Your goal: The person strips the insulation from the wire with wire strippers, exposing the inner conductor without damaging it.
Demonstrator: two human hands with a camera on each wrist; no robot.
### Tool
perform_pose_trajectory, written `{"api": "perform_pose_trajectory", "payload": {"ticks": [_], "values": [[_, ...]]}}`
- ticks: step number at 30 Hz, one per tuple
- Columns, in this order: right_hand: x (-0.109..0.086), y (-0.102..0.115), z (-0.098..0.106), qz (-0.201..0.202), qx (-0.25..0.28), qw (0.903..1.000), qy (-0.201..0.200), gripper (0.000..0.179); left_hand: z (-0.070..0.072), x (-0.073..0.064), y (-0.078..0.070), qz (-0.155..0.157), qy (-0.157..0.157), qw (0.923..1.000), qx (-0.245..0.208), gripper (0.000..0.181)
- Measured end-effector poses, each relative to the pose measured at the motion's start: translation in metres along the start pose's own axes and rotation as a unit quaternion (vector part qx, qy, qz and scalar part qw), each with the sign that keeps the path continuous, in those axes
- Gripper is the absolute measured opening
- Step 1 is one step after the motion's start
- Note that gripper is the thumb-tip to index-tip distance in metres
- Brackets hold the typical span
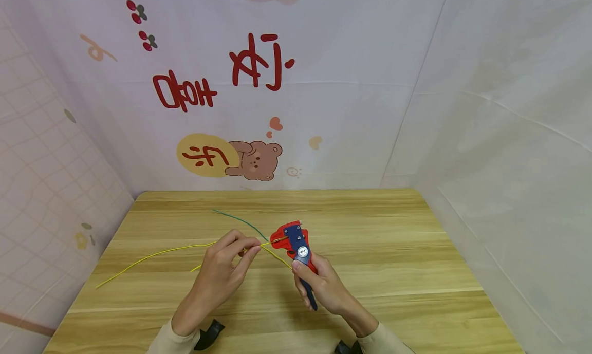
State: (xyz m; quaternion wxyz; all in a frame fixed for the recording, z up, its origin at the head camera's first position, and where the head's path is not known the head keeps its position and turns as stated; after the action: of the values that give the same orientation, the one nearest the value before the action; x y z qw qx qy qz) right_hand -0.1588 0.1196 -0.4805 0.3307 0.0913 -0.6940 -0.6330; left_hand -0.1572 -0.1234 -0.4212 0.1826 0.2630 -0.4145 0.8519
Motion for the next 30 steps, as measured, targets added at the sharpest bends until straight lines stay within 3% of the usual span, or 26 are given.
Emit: {"api": "perform_pose_trajectory", "payload": {"ticks": [30], "values": [[0.0010,0.0008,0.0010,-0.002,0.001,1.0000,-0.006,0.030,0.0007,-0.0003,0.0007,0.002,-0.003,1.0000,0.006,0.022]]}}
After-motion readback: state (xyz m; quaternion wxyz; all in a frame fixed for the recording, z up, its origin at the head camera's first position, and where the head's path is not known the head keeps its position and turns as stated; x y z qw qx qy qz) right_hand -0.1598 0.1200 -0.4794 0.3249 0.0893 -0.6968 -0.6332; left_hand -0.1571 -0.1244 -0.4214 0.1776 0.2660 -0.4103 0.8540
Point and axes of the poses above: each hand's wrist, its own x-axis towards the middle knuckle, its own z-axis out of the back of the hand, y = z × x, the point moved 3 cm from there along x, towards the middle knuckle, and after that the axes turned 13 degrees about z, right-handed, at the moved point
